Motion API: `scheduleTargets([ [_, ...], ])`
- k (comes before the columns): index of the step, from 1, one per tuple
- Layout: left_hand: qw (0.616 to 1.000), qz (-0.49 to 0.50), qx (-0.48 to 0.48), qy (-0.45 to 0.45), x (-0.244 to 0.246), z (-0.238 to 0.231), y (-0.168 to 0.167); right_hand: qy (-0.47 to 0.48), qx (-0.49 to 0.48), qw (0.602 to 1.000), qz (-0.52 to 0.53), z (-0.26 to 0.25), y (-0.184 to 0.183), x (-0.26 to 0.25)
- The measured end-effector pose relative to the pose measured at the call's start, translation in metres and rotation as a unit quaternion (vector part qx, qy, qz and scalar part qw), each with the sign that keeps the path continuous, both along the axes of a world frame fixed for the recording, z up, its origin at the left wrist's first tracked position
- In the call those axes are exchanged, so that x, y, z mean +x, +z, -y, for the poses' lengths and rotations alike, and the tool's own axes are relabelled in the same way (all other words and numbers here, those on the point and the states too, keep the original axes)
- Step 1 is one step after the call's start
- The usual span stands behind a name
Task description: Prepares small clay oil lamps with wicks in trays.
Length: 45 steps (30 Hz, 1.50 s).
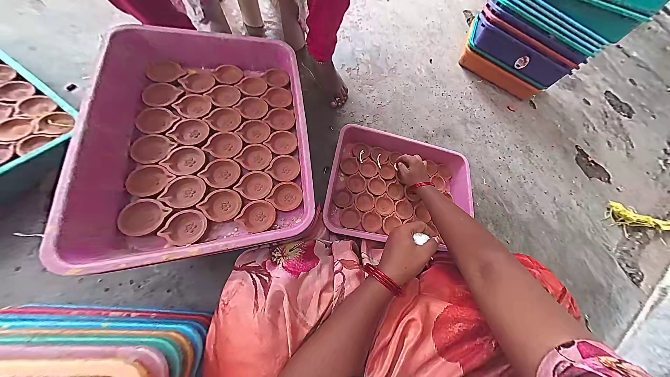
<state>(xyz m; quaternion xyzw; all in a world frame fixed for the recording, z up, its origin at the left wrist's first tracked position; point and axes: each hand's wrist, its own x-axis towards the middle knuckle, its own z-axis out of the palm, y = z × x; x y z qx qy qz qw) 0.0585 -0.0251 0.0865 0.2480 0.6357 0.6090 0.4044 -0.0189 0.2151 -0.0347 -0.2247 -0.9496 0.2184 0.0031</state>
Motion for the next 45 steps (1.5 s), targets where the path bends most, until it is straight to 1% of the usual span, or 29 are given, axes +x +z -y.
scheduleTargets([
  [3, 1.0, 0.005, 0.014, 0.019, 0.0, 0.0, 0.001, -0.012, -0.021, 1.0, 0.002, -0.002, 0.002, 0.001],
  [5, 0.997, 0.038, 0.042, 0.052, -0.001, 0.0, 0.001, -0.027, -0.04, 0.999, -0.009, -0.003, 0.007, 0.003],
  [7, 0.985, 0.104, 0.076, 0.112, -0.002, -0.001, 0.002, -0.061, -0.081, 0.994, -0.047, -0.001, 0.021, 0.006],
  [8, 0.974, 0.149, 0.09, 0.142, -0.002, -0.001, 0.004, -0.08, -0.109, 0.988, -0.075, 0.003, 0.034, 0.008],
  [10, 0.946, 0.241, 0.111, 0.189, -0.004, -0.001, 0.007, -0.099, -0.198, 0.967, -0.126, 0.017, 0.069, 0.019],
  [12, 0.919, 0.304, 0.14, 0.21, -0.006, 0.001, 0.01, -0.049, -0.273, 0.95, -0.146, 0.036, 0.111, 0.044],
  [14, 0.902, 0.34, 0.158, 0.216, -0.006, 0.004, 0.015, 0.053, -0.362, 0.919, -0.145, 0.054, 0.148, 0.074],
  [15, 0.897, 0.349, 0.168, 0.213, -0.005, 0.005, 0.016, 0.103, -0.387, 0.906, -0.135, 0.062, 0.164, 0.088],
  [17, 0.893, 0.358, 0.185, 0.201, -0.004, 0.007, 0.019, 0.157, -0.38, 0.903, -0.123, 0.077, 0.19, 0.113],
  [18, 0.891, 0.36, 0.194, 0.195, -0.003, 0.009, 0.019, 0.169, -0.368, 0.905, -0.132, 0.082, 0.195, 0.123],
  [21, 0.893, 0.352, 0.216, 0.181, 0.001, 0.012, 0.017, 0.148, -0.34, 0.911, -0.183, 0.091, 0.191, 0.14],
  [23, 0.902, 0.335, 0.209, 0.173, 0.002, 0.014, 0.015, 0.14, -0.325, 0.914, -0.197, 0.094, 0.183, 0.143],
  [27, 0.931, 0.29, 0.167, 0.146, 0.0, 0.015, 0.013, 0.2, -0.319, 0.908, -0.182, 0.087, 0.174, 0.14],
  [29, 0.938, 0.277, 0.158, 0.137, -0.001, 0.015, 0.013, 0.213, -0.329, 0.9, -0.189, 0.082, 0.17, 0.14],
  [32, 0.941, 0.273, 0.15, 0.132, -0.002, 0.013, 0.013, 0.218, -0.323, 0.897, -0.209, 0.08, 0.166, 0.14],
  [35, 0.942, 0.272, 0.144, 0.13, -0.002, 0.012, 0.012, 0.232, -0.274, 0.905, -0.229, 0.08, 0.165, 0.141],
  [39, 0.941, 0.274, 0.16, 0.12, -0.001, 0.012, 0.011, 0.257, -0.22, 0.906, -0.253, 0.079, 0.165, 0.141],
  [45, 0.951, 0.233, 0.16, 0.128, 0.0, 0.014, 0.011, 0.287, -0.245, 0.89, -0.255, 0.076, 0.168, 0.143],
])
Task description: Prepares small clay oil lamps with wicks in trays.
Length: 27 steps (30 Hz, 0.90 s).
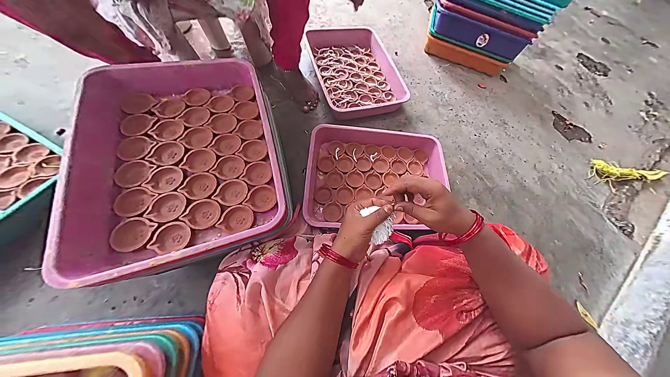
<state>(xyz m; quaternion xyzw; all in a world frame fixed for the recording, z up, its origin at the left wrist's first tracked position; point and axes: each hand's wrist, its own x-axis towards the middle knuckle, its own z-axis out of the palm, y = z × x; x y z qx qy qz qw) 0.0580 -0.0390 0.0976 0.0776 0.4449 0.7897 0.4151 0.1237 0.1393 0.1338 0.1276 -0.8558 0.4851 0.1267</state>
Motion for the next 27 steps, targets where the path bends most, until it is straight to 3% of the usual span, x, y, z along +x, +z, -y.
scheduleTargets([
  [5, 0.997, -0.062, -0.036, 0.01, 0.0, 0.002, -0.004, -0.03, 0.086, 0.993, -0.074, 0.004, 0.0, 0.001],
  [9, 0.999, -0.002, 0.02, 0.026, 0.001, 0.002, -0.006, -0.06, 0.12, 0.985, -0.105, 0.007, 0.001, 0.0],
  [13, 0.985, 0.089, 0.132, 0.06, -0.003, 0.003, -0.009, -0.061, 0.004, 0.994, -0.091, 0.0, 0.021, 0.01],
  [16, 0.977, 0.104, 0.174, 0.064, -0.004, 0.004, -0.009, 0.072, -0.108, 0.992, -0.012, -0.006, 0.036, 0.021],
  [18, 0.975, 0.104, 0.185, 0.058, -0.003, 0.003, -0.008, 0.114, -0.096, 0.989, 0.006, -0.005, 0.033, 0.02],
  [22, 0.978, 0.102, 0.173, 0.055, 0.0, 0.001, -0.009, -0.02, 0.016, 0.999, -0.034, 0.008, 0.012, 0.011],
  [27, 0.983, 0.09, 0.151, 0.051, 0.0, 0.001, -0.011, -0.067, 0.014, 0.996, -0.06, 0.016, 0.001, 0.004],
])
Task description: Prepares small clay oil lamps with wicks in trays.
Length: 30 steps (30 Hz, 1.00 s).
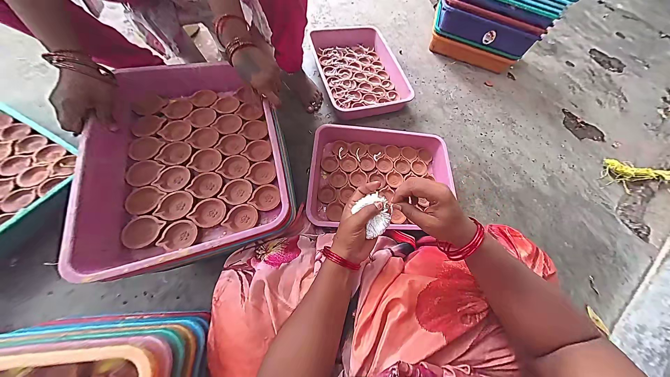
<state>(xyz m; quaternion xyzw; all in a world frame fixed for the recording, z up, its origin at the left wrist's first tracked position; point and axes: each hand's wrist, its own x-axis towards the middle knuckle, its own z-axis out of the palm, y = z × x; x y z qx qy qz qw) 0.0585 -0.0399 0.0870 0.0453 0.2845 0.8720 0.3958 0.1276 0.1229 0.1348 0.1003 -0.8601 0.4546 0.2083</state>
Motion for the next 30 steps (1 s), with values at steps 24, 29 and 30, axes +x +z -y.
scheduleTargets([
  [24, 0.999, -0.013, -0.036, 0.003, 0.0021, -0.0009, 0.0015, -0.032, 0.026, 0.999, -0.024, 0.0088, -0.0065, -0.0022],
  [29, 0.999, -0.018, -0.045, 0.005, 0.002, -0.0004, 0.0037, -0.032, 0.028, 0.999, -0.032, 0.009, -0.006, -0.0019],
  [30, 0.999, -0.02, -0.046, 0.004, 0.002, -0.0002, 0.0036, -0.029, 0.03, 0.999, -0.033, 0.0086, -0.006, -0.0018],
])
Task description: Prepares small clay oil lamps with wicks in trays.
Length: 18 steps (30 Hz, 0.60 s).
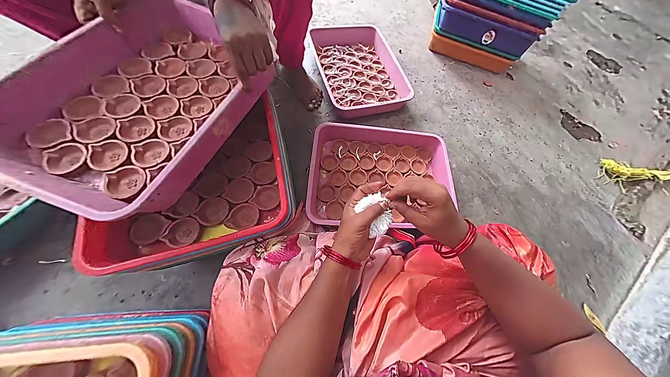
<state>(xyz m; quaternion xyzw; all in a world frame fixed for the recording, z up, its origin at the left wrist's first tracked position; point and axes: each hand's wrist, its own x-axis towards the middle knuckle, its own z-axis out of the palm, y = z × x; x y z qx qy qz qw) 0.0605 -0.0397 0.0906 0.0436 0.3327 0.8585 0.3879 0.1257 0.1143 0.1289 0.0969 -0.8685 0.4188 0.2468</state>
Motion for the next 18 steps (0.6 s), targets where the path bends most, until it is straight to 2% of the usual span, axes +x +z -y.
scheduleTargets([
  [18, 0.999, 0.041, -0.004, 0.002, 0.0021, -0.0009, 0.0009, 0.023, 0.01, 1.0, -0.008, -0.0022, -0.0074, -0.0037],
])
